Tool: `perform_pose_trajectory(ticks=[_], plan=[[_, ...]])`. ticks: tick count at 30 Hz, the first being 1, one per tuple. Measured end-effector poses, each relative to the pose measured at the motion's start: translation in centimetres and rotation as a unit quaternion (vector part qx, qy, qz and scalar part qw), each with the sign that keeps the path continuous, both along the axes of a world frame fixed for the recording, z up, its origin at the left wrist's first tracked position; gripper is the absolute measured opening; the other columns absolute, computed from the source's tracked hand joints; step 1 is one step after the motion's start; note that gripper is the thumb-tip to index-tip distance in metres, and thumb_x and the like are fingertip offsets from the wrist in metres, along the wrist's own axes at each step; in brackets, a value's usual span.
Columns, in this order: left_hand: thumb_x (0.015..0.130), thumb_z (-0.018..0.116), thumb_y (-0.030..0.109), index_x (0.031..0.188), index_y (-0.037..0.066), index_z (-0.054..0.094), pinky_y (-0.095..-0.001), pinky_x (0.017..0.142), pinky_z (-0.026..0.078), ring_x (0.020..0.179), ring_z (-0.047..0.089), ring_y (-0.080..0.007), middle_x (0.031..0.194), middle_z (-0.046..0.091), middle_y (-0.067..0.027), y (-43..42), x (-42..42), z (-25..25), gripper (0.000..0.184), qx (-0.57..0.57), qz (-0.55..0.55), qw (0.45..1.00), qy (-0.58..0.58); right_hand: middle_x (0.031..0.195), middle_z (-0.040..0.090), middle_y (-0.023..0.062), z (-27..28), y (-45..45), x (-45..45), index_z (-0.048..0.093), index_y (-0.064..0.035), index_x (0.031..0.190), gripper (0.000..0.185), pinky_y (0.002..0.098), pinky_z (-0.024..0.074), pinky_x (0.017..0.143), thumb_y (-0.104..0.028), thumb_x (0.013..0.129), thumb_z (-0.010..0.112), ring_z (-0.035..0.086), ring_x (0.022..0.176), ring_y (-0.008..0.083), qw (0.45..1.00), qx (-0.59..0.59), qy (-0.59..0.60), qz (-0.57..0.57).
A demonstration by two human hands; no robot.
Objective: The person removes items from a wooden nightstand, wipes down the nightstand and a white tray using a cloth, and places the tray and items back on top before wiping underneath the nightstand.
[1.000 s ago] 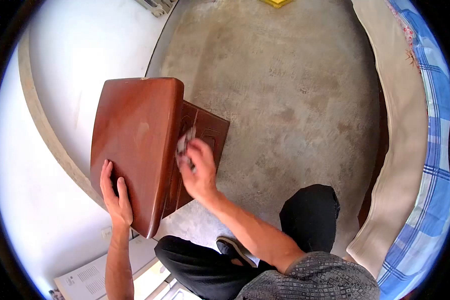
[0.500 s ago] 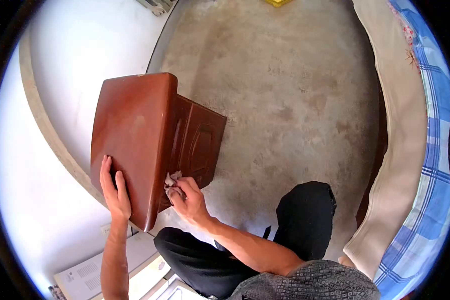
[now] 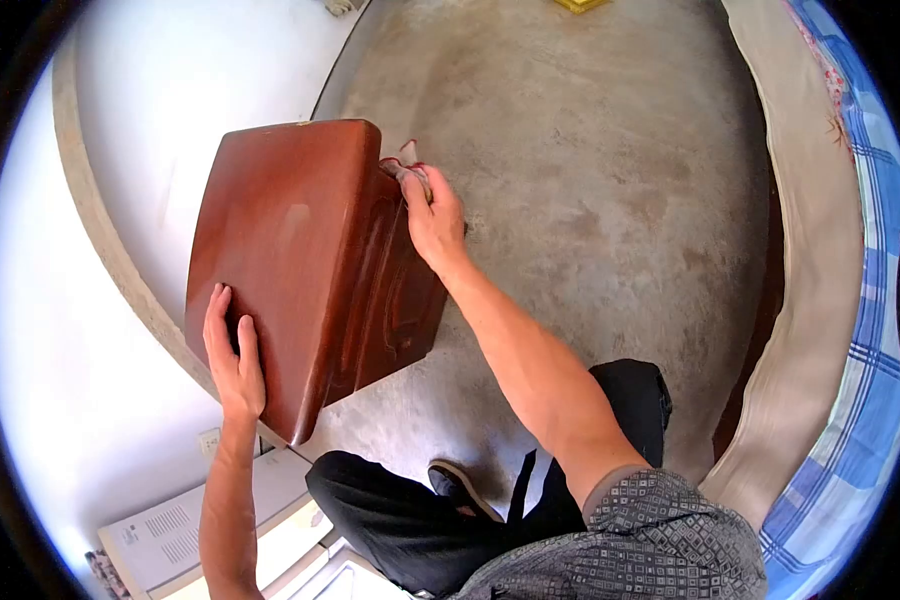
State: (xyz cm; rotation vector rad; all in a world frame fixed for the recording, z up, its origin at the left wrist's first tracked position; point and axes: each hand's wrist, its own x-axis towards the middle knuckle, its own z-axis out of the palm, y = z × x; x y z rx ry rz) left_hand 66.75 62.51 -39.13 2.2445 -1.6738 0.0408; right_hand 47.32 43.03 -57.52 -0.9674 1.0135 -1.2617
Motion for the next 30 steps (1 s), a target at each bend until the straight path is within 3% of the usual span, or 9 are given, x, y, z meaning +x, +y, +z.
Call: perform_pose_trajectory(ticks=[6,16,21,26,30], plan=[[0.106,0.051,0.021,0.148,0.003,0.049,-0.0436,0.123,0.028,0.147,0.039,-0.0344,0.159,0.043,-0.0173,0.0,0.3,-0.3,0.046,-0.014,-0.002,1.000,0.005,0.108,0.070,0.0191,-1.1,1.1,0.1,0.062,-0.0032,0.116,0.031,0.0470,0.0496,0.086,-0.031,0.104,0.059,0.065,0.101,0.0409,0.993,-0.091,0.063,-0.047],[0.106,0.050,0.024,0.147,0.003,0.050,-0.0440,0.122,0.029,0.147,0.040,-0.0343,0.158,0.045,-0.0163,-0.2,0.0,-0.1,0.046,-0.011,0.000,1.000,-0.019,0.102,0.069,0.0222,-1.1,0.0,-2.1,0.058,-0.0031,0.118,0.031,0.0463,0.0492,0.082,-0.030,0.105,0.055,0.064,0.094,0.0434,0.991,-0.096,0.095,0.017],[0.106,0.051,0.026,0.146,0.003,0.051,-0.0440,0.123,0.029,0.147,0.039,-0.0341,0.158,0.045,-0.0163,-0.1,0.2,-0.1,0.046,-0.007,0.003,1.000,-0.012,0.098,0.067,0.0221,0.3,-1.9,-3.0,0.058,-0.0021,0.116,0.031,0.0455,0.0492,0.082,-0.030,0.105,0.052,0.065,0.091,0.0380,0.988,-0.033,0.101,0.111],[0.105,0.053,0.025,0.144,0.003,0.053,-0.0442,0.122,0.030,0.147,0.040,-0.0345,0.157,0.046,-0.0163,0.1,0.2,0.1,0.045,-0.011,0.002,1.000,-0.009,0.095,0.066,0.0210,0.6,-1.1,-4.2,0.058,-0.0007,0.116,0.032,0.0448,0.0488,0.081,-0.030,0.106,0.050,0.065,0.090,0.0338,0.987,-0.040,0.082,0.131],[0.104,0.055,0.025,0.142,0.003,0.055,-0.0441,0.122,0.032,0.145,0.042,-0.0348,0.156,0.048,-0.0164,0.2,0.3,-0.1,0.043,-0.027,-0.002,1.000,0.001,0.093,0.066,0.0197,-0.8,2.4,-3.4,0.057,-0.0004,0.115,0.031,0.0423,0.0496,0.077,-0.029,0.106,0.051,0.065,0.084,0.0301,0.987,-0.102,0.121,0.041]])
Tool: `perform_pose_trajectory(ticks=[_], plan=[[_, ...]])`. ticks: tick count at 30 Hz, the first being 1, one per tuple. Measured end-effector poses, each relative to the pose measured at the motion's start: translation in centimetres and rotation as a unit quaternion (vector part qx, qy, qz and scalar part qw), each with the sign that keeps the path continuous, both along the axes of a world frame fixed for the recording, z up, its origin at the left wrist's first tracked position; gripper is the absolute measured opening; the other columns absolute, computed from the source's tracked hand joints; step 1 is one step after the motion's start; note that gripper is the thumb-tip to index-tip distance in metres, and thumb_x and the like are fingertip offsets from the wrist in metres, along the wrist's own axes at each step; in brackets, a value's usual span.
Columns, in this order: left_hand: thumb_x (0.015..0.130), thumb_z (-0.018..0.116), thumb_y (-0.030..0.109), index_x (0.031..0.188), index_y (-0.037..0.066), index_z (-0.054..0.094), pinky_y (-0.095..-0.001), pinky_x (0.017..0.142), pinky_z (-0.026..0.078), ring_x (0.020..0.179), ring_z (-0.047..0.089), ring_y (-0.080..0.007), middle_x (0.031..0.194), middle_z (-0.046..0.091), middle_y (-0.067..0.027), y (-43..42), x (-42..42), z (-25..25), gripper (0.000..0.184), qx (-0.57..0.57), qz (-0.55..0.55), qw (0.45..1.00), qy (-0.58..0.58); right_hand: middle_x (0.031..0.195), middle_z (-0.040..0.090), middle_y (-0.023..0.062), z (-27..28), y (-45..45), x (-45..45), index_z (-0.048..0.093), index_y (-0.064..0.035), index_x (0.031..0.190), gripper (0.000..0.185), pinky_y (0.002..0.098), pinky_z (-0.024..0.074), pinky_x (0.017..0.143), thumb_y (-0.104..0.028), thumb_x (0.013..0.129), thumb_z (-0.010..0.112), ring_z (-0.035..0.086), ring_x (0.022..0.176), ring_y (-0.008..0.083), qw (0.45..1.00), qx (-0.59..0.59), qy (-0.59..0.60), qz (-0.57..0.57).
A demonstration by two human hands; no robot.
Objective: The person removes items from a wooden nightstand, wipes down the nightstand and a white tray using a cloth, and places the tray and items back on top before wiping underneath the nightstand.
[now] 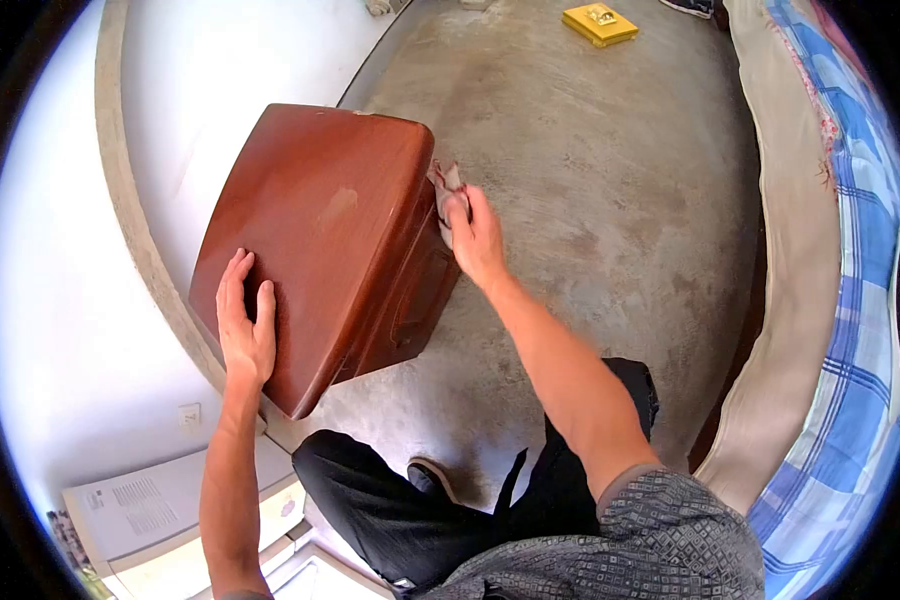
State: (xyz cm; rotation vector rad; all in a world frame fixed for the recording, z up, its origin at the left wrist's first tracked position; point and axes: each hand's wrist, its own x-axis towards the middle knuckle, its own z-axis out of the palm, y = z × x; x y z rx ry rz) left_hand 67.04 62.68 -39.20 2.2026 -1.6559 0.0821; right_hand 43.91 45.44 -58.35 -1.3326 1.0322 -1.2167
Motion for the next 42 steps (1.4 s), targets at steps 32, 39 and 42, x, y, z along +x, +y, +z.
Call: perform_pose_trajectory(ticks=[32,39,42], plan=[[0.103,0.059,0.015,0.125,-0.001,0.063,-0.0414,0.104,0.051,0.114,0.063,-0.0242,0.122,0.067,-0.0132,15.4,-10.5,-8.0,0.027,-0.376,0.256,0.817,0.354,0.099,0.069,0.0020,-9.0,17.9,0.5,0.070,-0.0049,0.108,0.022,0.0299,0.0450,0.084,-0.022,0.095,0.065,0.059,0.092,0.0139,0.895,0.435,-0.087,0.050],[0.104,0.059,0.014,0.151,0.003,0.042,-0.0485,0.108,0.050,0.121,0.057,-0.0279,0.137,0.057,-0.0149,11.4,-17.1,-18.4,0.051,-0.123,0.274,0.536,0.789,0.102,0.068,0.0031,-7.3,16.3,-1.2,0.068,-0.0005,0.111,0.025,0.0317,0.0458,0.084,-0.020,0.097,0.063,0.058,0.093,0.0141,0.895,0.429,-0.117,-0.041],[0.104,0.058,0.014,0.161,0.010,0.024,-0.0486,0.109,0.050,0.124,0.055,-0.0270,0.144,0.052,-0.0150,8.0,-16.5,-20.9,0.067,-0.131,0.243,0.516,0.811,0.104,0.068,0.0029,-6.8,15.9,-1.6,0.068,-0.0018,0.112,0.026,0.0317,0.0457,0.085,-0.022,0.097,0.063,0.059,0.095,0.0143,0.898,0.420,-0.126,-0.031]])
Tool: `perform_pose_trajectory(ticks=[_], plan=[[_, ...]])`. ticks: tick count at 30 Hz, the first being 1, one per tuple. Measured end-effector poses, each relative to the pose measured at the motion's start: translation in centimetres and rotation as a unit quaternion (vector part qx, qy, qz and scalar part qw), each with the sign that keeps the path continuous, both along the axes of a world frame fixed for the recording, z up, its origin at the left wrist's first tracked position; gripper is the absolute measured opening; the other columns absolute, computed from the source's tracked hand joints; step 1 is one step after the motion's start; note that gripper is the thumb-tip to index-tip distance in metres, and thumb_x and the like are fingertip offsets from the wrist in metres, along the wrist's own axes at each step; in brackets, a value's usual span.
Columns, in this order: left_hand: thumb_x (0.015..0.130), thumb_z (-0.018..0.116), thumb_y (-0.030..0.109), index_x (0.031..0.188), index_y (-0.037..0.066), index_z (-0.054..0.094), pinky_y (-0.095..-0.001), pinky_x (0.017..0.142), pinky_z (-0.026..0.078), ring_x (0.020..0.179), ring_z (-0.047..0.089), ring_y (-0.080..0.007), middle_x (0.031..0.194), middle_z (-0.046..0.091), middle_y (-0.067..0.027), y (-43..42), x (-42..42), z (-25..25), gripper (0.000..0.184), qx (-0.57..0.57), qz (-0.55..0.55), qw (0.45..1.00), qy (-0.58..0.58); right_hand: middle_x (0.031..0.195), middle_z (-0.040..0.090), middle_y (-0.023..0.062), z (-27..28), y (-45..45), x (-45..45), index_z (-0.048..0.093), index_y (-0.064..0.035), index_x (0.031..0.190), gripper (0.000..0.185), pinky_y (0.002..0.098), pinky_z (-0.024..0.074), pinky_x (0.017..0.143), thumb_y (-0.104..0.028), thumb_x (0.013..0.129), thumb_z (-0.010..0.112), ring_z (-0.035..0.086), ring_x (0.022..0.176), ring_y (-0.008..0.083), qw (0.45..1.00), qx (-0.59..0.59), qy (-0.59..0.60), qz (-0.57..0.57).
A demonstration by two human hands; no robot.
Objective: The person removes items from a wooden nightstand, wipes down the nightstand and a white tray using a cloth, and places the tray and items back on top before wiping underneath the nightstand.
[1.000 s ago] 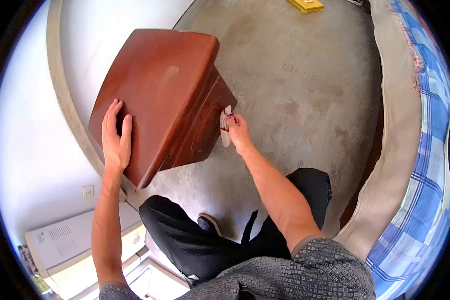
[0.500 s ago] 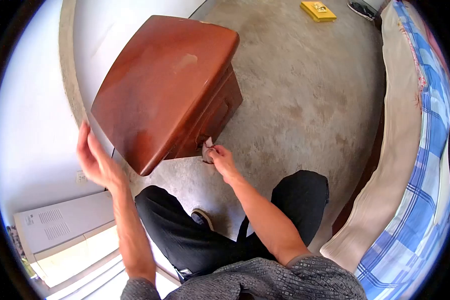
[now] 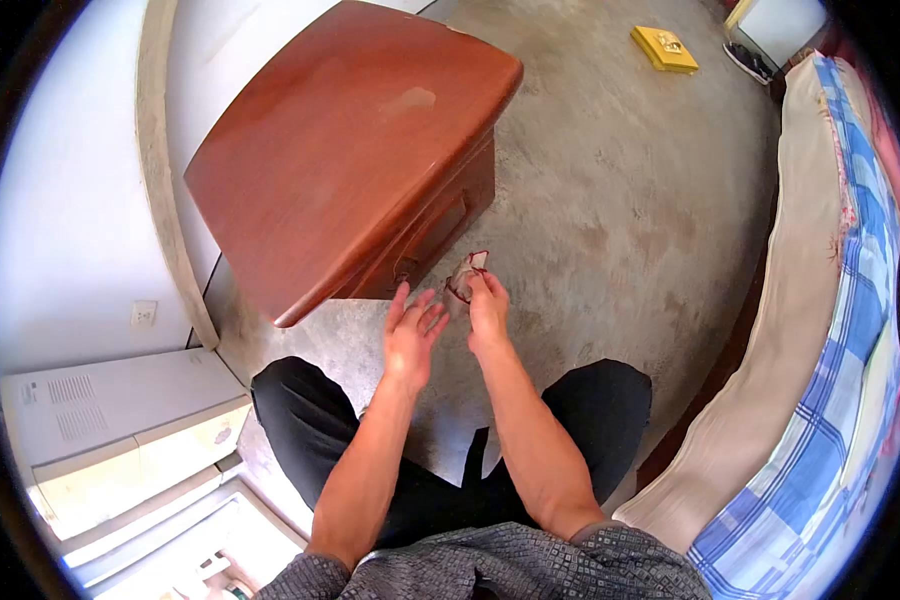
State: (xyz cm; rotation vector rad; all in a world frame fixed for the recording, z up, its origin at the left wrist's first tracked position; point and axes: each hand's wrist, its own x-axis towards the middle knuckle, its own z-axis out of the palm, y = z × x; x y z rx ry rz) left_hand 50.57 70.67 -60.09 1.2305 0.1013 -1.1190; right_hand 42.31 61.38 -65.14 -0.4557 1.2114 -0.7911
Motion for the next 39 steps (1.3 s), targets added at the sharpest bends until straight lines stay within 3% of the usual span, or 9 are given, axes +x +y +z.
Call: perform_pose_trajectory(ticks=[7,9,14,18,22,28,34,37,39], plan=[[0.104,0.052,0.005,0.166,0.022,0.004,-0.0472,0.103,0.053,0.118,0.059,-0.0255,0.147,0.050,-0.0146,-1.7,-0.4,-2.7,0.081,-0.006,-0.004,1.000,-0.022,0.101,0.069,0.0020,0.5,-0.1,-0.9,0.070,-0.0031,0.108,0.027,0.0310,0.0459,0.083,-0.027,0.098,0.065,0.059,0.094,0.0138,0.999,-0.028,-0.020,0.007],[0.104,0.052,0.004,0.166,0.021,0.009,-0.0448,0.096,0.057,0.112,0.062,-0.0245,0.145,0.051,-0.0142,-1.7,-0.7,-4.0,0.077,0.053,-0.040,0.990,-0.126,0.098,0.069,0.0017,0.5,-0.4,-1.4,0.071,-0.0035,0.105,0.026,0.0307,0.0463,0.081,-0.028,0.097,0.066,0.060,0.092,0.0137,0.999,-0.022,-0.023,0.008],[0.104,0.054,0.008,0.158,0.012,0.033,-0.0422,0.092,0.058,0.108,0.064,-0.0243,0.137,0.057,-0.0129,0.6,0.3,-7.1,0.057,0.062,-0.019,0.987,-0.148,0.093,0.069,0.0019,1.0,-1.3,-2.3,0.072,-0.0036,0.095,0.029,0.0303,0.0473,0.074,-0.032,0.096,0.069,0.061,0.084,0.0131,0.995,-0.024,-0.014,0.092],[0.103,0.054,0.004,0.143,0.004,0.050,-0.0383,0.093,0.058,0.110,0.064,-0.0232,0.135,0.058,-0.0123,2.1,1.6,-5.9,0.040,0.129,0.097,0.981,-0.103,0.099,0.071,0.0050,1.6,0.3,0.1,0.072,-0.0017,0.109,0.026,0.0298,0.0517,0.078,-0.025,0.097,0.069,0.065,0.087,0.0145,0.980,-0.072,0.003,0.186],[0.103,0.054,0.004,0.142,0.001,0.050,-0.0365,0.098,0.056,0.116,0.063,-0.0227,0.134,0.059,-0.0126,2.9,3.5,-8.0,0.039,0.111,0.151,0.974,-0.123,0.109,0.071,0.0095,2.5,2.4,3.4,0.064,0.0002,0.134,0.040,0.0303,0.0556,0.083,-0.011,0.096,0.065,0.068,0.093,0.0164,0.950,-0.110,0.010,0.291],[0.104,0.056,0.010,0.149,0.000,0.042,-0.0356,0.102,0.052,0.119,0.063,-0.0237,0.136,0.060,-0.0135,4.5,4.0,-7.4,0.047,0.037,0.125,0.977,-0.167,0.108,0.073,0.0125,-0.9,4.2,6.0,0.058,-0.0059,0.143,0.052,0.0348,0.0565,0.074,-0.012,0.092,0.067,0.070,0.081,0.0198,0.936,-0.187,0.018,0.297],[0.100,0.049,-0.005,0.154,-0.001,0.033,-0.0380,0.104,0.051,0.125,0.061,-0.0274,0.146,0.054,-0.0148,3.5,1.8,-6.4,0.056,0.061,0.034,0.950,-0.304,0.110,0.072,0.0172,-0.6,2.6,3.2,0.056,-0.0110,0.137,0.047,0.0430,0.0546,0.086,-0.015,0.092,0.068,0.071,0.092,0.0326,0.859,-0.276,0.128,0.412],[0.096,0.054,-0.008,0.143,-0.004,0.049,-0.0342,0.094,0.054,0.113,0.064,-0.0196,0.135,0.060,-0.0160,3.3,0.8,-6.3,0.048,-0.004,0.051,0.937,-0.344,0.114,0.072,0.0180,-0.6,2.6,0.8,0.056,-0.0112,0.134,0.043,0.0444,0.0538,0.089,-0.021,0.094,0.067,0.070,0.099,0.0369,0.854,-0.257,0.139,0.431],[0.093,0.060,-0.005,0.135,-0.004,0.058,-0.0353,0.086,0.056,0.103,0.069,-0.0242,0.118,0.069,-0.0168,3.9,0.3,-5.8,0.042,0.068,-0.108,0.895,-0.428,0.115,0.071,0.0197,0.1,2.2,-1.4,0.055,-0.0114,0.135,0.042,0.0449,0.0538,0.090,-0.025,0.096,0.064,0.069,0.103,0.0387,0.839,-0.222,0.169,0.467]])
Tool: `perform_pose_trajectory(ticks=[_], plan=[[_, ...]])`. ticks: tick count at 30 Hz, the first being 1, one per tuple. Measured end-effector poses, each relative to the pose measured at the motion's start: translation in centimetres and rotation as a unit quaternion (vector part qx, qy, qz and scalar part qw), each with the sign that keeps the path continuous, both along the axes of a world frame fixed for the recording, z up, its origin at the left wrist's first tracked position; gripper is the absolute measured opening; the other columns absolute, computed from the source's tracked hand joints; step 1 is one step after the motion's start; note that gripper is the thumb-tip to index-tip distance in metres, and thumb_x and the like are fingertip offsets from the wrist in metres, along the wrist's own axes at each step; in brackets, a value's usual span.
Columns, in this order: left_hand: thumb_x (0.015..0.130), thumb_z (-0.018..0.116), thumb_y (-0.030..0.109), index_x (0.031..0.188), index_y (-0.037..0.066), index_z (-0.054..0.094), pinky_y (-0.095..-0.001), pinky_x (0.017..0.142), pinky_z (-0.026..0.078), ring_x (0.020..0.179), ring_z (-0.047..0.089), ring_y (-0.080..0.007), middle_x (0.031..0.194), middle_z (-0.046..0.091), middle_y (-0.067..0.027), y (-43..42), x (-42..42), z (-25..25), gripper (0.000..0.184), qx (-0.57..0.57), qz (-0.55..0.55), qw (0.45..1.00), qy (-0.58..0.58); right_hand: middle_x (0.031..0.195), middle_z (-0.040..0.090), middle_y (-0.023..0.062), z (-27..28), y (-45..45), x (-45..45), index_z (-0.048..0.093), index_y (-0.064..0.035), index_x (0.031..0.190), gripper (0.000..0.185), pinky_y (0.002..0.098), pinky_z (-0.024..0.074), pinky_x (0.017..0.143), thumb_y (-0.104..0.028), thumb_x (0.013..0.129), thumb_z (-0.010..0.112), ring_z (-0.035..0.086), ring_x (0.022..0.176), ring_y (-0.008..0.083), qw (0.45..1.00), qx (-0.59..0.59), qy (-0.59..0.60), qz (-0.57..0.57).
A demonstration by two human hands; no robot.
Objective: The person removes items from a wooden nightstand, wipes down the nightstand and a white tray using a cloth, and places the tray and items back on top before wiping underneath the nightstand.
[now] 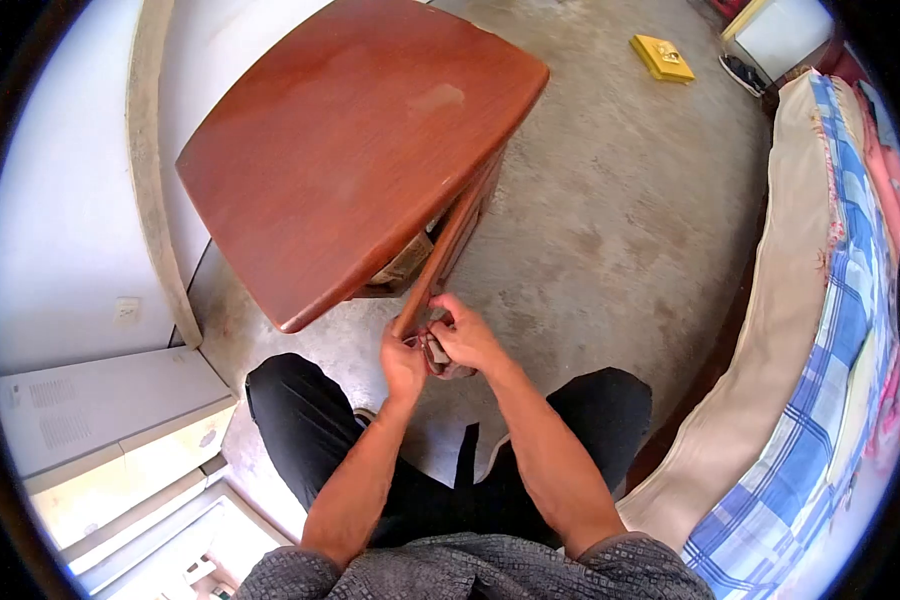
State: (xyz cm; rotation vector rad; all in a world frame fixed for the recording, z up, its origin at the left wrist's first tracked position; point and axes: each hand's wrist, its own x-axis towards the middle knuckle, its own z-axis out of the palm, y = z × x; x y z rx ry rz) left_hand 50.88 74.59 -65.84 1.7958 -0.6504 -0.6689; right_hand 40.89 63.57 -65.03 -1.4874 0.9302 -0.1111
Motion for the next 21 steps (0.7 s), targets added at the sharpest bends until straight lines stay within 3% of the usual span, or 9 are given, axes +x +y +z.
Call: perform_pose_trajectory(ticks=[2,4,6,8,13,16,18,19,21], plan=[[0.092,0.068,0.005,0.130,-0.002,0.063,-0.0383,0.082,0.057,0.094,0.071,-0.0324,0.104,0.071,-0.0200,0.6,-0.1,-2.6,0.039,-0.013,-0.037,0.996,-0.086,0.113,0.071,0.0220,2.6,-0.8,-1.7,0.062,-0.0108,0.127,0.035,0.0459,0.0531,0.091,-0.025,0.095,0.064,0.068,0.108,0.0414,0.999,-0.019,0.045,-0.004],[0.094,0.071,0.018,0.133,-0.001,0.062,-0.0440,0.079,0.058,0.090,0.069,-0.0417,0.104,0.070,-0.0246,-0.3,-1.2,1.8,0.044,0.071,-0.064,0.980,-0.173,0.100,0.074,0.0168,3.9,-1.9,-3.5,0.069,-0.0064,0.118,0.026,0.0377,0.0552,0.081,-0.019,0.096,0.063,0.070,0.090,0.0231,0.993,-0.075,0.095,-0.009],[0.095,0.070,0.023,0.135,0.000,0.061,-0.0463,0.076,0.058,0.088,0.069,-0.0420,0.102,0.070,-0.0240,0.5,-1.5,1.0,0.047,0.109,-0.106,0.964,-0.217,0.093,0.071,0.0125,7.4,-4.8,-4.9,0.071,-0.0020,0.096,0.026,0.0410,0.0561,0.076,-0.027,0.098,0.064,0.068,0.083,0.0255,0.968,0.084,0.008,-0.236],[0.096,0.069,0.028,0.137,0.000,0.060,-0.0486,0.073,0.059,0.085,0.070,-0.0424,0.100,0.070,-0.0235,0.8,-2.5,1.6,0.050,0.150,-0.146,0.943,-0.261,0.085,0.065,0.0061,10.5,-8.8,-5.1,0.069,-0.0015,0.094,0.027,0.0352,0.0534,0.066,-0.028,0.100,0.064,0.061,0.076,0.0151,0.918,0.086,-0.065,-0.382],[0.094,0.067,0.027,0.144,0.002,0.055,-0.0473,0.070,0.060,0.080,0.071,-0.0388,0.096,0.070,-0.0198,-1.1,-6.1,3.9,0.056,0.184,-0.249,0.917,-0.253,0.088,0.064,0.0047,14.4,-16.7,-0.1,0.067,-0.0036,0.098,0.027,0.0344,0.0523,0.070,-0.030,0.103,0.061,0.062,0.080,0.0164,0.807,0.137,-0.233,-0.525],[0.093,0.067,0.026,0.144,0.002,0.054,-0.0478,0.069,0.059,0.081,0.071,-0.0392,0.095,0.070,-0.0196,-1.3,-6.3,4.2,0.058,0.163,-0.254,0.919,-0.253,0.102,0.068,0.0093,10.1,-18.0,2.7,0.066,-0.0004,0.114,0.038,0.0374,0.0533,0.085,-0.036,0.105,0.056,0.065,0.092,0.0218,0.839,0.017,-0.219,-0.497],[0.094,0.067,0.025,0.144,0.002,0.055,-0.0478,0.068,0.059,0.081,0.071,-0.0391,0.095,0.070,-0.0195,-1.3,-6.3,3.7,0.056,0.171,-0.261,0.916,-0.253,0.127,0.064,0.0149,8.0,-16.1,3.8,0.052,0.0017,0.143,0.056,0.0372,0.0510,0.097,-0.042,0.108,0.050,0.062,0.115,0.0242,0.932,-0.123,-0.112,-0.322],[0.094,0.066,0.024,0.143,0.001,0.055,-0.0477,0.068,0.059,0.081,0.071,-0.0389,0.095,0.070,-0.0195,-1.3,-6.3,3.4,0.055,0.178,-0.265,0.913,-0.253,0.148,0.054,0.0179,10.3,-14.7,3.0,0.034,0.0011,0.157,0.069,0.0376,0.0431,0.110,-0.046,0.108,0.047,0.052,0.135,0.0263,0.945,-0.046,-0.105,-0.305],[0.094,0.066,0.023,0.142,0.001,0.056,-0.0475,0.067,0.059,0.081,0.071,-0.0386,0.095,0.070,-0.0193,-1.1,-6.5,2.9,0.054,0.177,-0.268,0.914,-0.249,0.146,0.056,0.0202,9.2,-10.9,1.1,0.035,0.0013,0.157,0.070,0.0377,0.0431,0.110,-0.046,0.107,0.048,0.055,0.133,0.0293,0.947,-0.058,-0.102,-0.298]])
